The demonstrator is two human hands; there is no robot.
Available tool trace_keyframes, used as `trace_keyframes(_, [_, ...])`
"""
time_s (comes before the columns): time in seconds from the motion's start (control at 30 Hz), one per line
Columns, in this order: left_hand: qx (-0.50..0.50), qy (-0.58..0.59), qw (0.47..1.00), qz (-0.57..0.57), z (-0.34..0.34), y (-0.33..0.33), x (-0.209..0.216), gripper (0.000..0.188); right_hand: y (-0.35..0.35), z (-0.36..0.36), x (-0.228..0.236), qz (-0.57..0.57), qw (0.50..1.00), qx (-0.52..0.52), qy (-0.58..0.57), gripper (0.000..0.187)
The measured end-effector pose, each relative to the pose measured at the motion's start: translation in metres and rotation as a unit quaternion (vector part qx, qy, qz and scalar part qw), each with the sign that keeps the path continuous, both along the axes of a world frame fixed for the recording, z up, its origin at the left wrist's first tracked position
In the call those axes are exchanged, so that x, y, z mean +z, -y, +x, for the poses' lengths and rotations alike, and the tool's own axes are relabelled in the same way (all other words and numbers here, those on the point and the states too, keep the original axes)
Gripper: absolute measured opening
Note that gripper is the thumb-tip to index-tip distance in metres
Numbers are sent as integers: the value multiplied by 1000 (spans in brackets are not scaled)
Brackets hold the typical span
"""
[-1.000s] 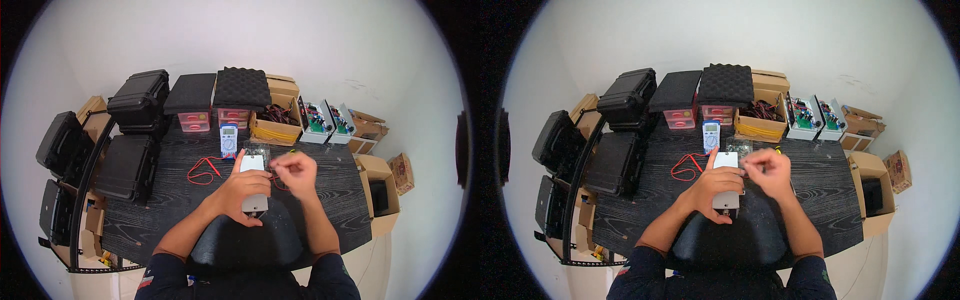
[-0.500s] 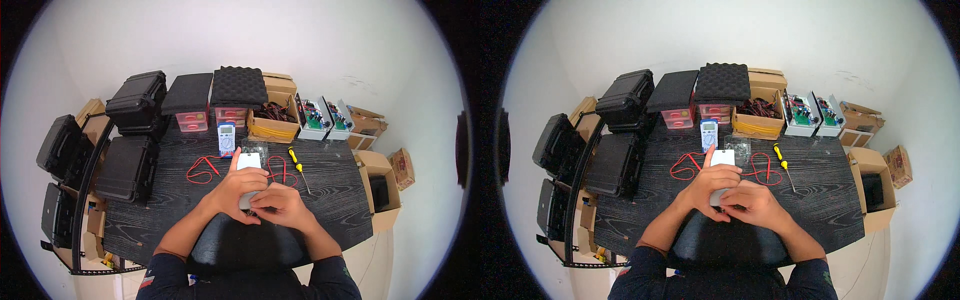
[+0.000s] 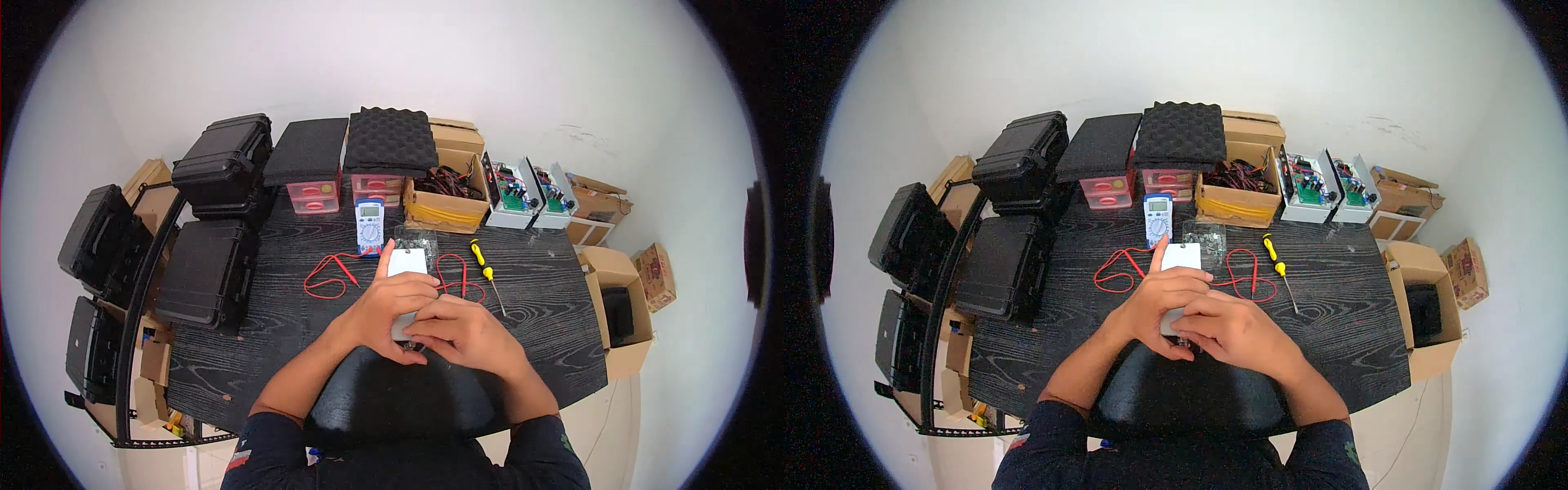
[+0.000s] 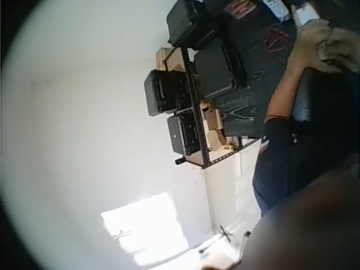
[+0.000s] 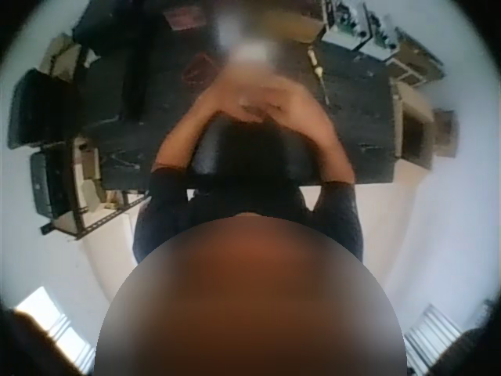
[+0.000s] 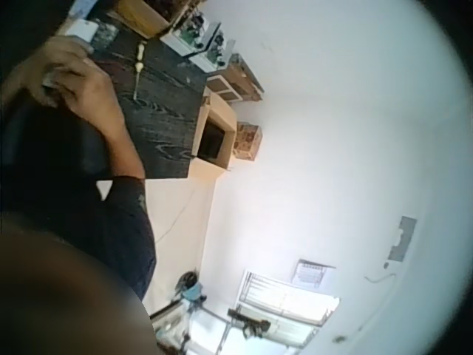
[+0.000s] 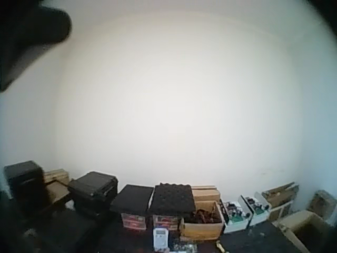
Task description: The person uses a multimeter to test connections on a circuit board. They then place a white metal casing over the board and secure it using a screwdriver to tighten screws on the casing.
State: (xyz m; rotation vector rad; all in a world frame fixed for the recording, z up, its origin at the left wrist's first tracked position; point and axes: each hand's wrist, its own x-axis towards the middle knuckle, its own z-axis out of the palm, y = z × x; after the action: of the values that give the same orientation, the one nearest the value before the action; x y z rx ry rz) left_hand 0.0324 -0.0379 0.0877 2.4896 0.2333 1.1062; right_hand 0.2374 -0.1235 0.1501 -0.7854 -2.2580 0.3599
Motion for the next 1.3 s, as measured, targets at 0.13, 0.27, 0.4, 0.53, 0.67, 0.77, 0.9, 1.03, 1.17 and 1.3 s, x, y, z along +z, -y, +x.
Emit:
trace_keyframes(0.13, [1, -3, 1000, -1, 0, 0, 0, 82, 2, -3, 5, -9, 999, -24, 19, 20])
trace_keyframes(0.27, [-3, 1, 1000, 4, 1, -2, -3, 83, 5, -5, 2, -44, 996, -64, 49, 22])
trace_keyframes(0.4, [1, -10, 1000, 0, -1, -1, 0, 84, 3, -1, 13, -60, 997, -31, 46, 23])
trace_keyframes(0.53, [-1, -11, 1000, 0, 0, 0, 1, 84, -1, 6, 7, -41, 997, -5, 65, 23])
trace_keyframes(0.67, [3, -8, 1000, 5, 0, 0, -1, 84, 0, 3, 7, -67, 996, -29, 59, 23])
trace_keyframes(0.77, [-2, -1, 1000, 3, 0, -1, 0, 85, 4, -3, 11, -81, 994, -52, 56, 21])
trace_keyframes(0.9, [-4, -4, 1000, -1, -1, 0, 2, 82, -1, -2, 14, -41, 999, -2, 32, 21])
trace_keyframes(1.03, [-5, 0, 1000, 1, 0, 0, 2, 78, -2, -1, 4, -34, 998, -18, 40, 20])
trace_keyframes(1.17, [-11, 17, 1000, 4, -1, -3, -4, 77, 1, -12, 1, 1, 996, -69, 47, 22])
trace_keyframes(1.3, [-8, 19, 1000, 11, -4, -5, -6, 73, -6, -12, 6, -42, 996, -68, -25, 22])
